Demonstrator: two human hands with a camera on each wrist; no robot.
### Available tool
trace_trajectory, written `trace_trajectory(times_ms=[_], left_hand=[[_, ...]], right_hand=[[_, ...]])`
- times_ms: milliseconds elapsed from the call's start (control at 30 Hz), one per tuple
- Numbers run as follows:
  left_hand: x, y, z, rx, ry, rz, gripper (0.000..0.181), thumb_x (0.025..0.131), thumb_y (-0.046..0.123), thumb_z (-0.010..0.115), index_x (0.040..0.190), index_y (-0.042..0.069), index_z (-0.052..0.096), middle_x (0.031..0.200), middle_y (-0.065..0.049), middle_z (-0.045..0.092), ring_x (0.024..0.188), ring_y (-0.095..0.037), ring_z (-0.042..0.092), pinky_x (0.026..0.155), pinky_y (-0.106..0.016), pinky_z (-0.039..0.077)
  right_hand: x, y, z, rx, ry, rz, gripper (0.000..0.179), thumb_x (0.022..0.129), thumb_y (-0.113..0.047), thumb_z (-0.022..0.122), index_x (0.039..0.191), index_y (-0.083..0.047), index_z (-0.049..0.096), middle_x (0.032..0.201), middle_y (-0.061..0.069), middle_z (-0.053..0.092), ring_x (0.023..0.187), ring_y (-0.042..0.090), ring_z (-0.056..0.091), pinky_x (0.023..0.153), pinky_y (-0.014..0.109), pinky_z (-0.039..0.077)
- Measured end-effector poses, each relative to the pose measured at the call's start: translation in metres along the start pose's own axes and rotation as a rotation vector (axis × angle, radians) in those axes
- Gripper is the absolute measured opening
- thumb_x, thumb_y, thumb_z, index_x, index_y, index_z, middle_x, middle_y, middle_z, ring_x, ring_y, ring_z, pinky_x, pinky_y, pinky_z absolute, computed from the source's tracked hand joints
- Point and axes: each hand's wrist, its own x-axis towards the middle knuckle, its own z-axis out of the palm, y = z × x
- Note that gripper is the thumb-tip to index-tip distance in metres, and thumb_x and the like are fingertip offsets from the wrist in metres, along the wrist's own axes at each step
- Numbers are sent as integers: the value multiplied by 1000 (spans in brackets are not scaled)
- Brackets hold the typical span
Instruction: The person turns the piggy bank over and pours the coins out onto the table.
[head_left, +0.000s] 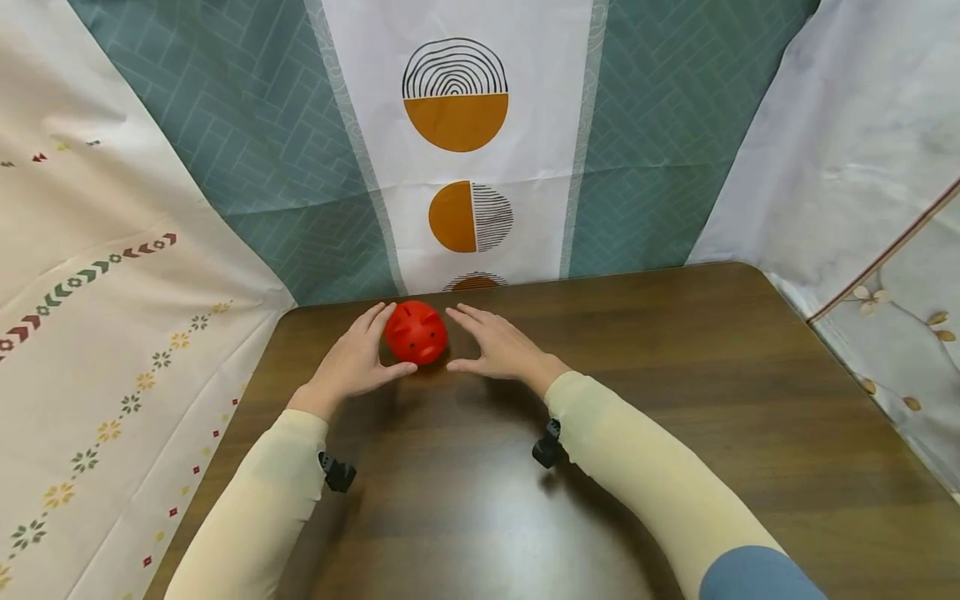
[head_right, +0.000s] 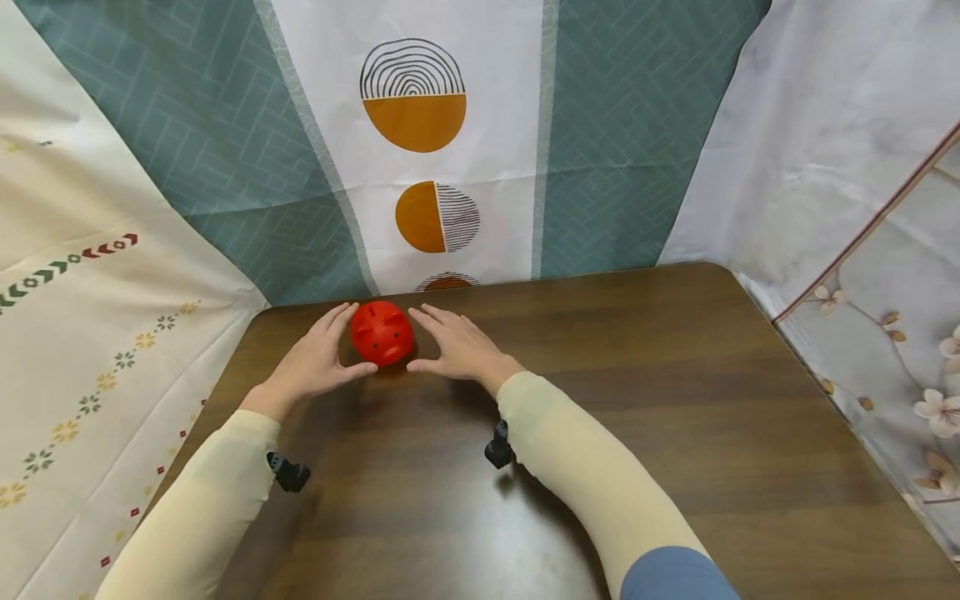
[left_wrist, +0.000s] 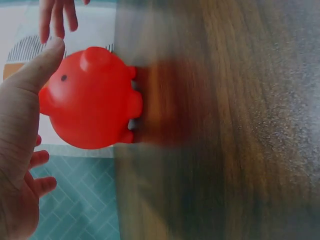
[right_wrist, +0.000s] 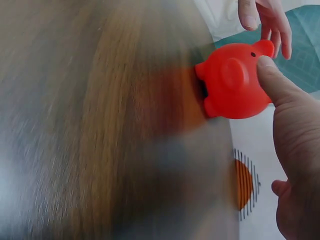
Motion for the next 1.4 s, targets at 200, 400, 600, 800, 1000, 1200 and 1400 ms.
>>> trace_trajectory(times_ms=[200, 400, 600, 800, 1000, 1200, 1400], left_hand=[[8, -5, 4, -48, -36, -40, 107, 73, 65, 70, 152, 11, 23, 155, -13, 26, 140, -32, 28, 103, -58, 37], [10, -12, 10, -81, -50, -51, 107, 73, 62, 72, 153, 12, 22, 157, -10, 24, 141, -30, 25, 105, -56, 35], [13, -15, 17, -132, -54, -42, 106, 73, 60, 73, 154, 15, 21, 157, -8, 23, 140, -31, 29, 104, -55, 37], [15, -13, 24, -155, -13, -58, 102, 72, 54, 78, 152, 17, 27, 156, -9, 26, 135, -33, 37, 101, -55, 40], [14, -13, 31, -152, 41, -54, 98, 73, 48, 80, 151, 18, 30, 155, -7, 29, 132, -33, 42, 101, -54, 41], [11, -11, 36, -129, 88, -44, 96, 73, 50, 79, 150, 18, 32, 154, -10, 31, 130, -34, 44, 100, -57, 40], [8, -5, 40, -125, 106, -55, 96, 73, 49, 79, 150, 17, 31, 154, -8, 31, 130, -33, 44, 100, -55, 41]], right_hand=[[19, -3, 7, 65, 18, 61, 92, 82, -61, 64, 154, -24, 21, 157, -2, 25, 141, 21, 28, 110, 47, 31], [34, -13, 14, 101, 11, 68, 89, 83, -57, 65, 154, -24, 23, 155, -5, 30, 138, 19, 33, 109, 44, 34], [45, -22, 22, 134, 9, 62, 83, 84, -49, 69, 151, -25, 29, 151, -2, 37, 131, 20, 42, 105, 41, 40], [48, -18, 31, 170, 45, 78, 79, 82, -42, 74, 148, -25, 33, 149, -5, 38, 130, 16, 44, 104, 36, 41], [46, -15, 37, 206, 83, 79, 77, 81, -37, 76, 146, -24, 37, 149, -5, 40, 130, 16, 43, 105, 36, 40], [44, -15, 39, 207, 106, 69, 75, 81, -37, 75, 145, -23, 38, 148, -4, 41, 131, 16, 43, 107, 36, 38], [39, -13, 39, 197, 126, 52, 75, 81, -37, 76, 144, -23, 39, 147, -4, 42, 131, 15, 43, 107, 36, 38]])
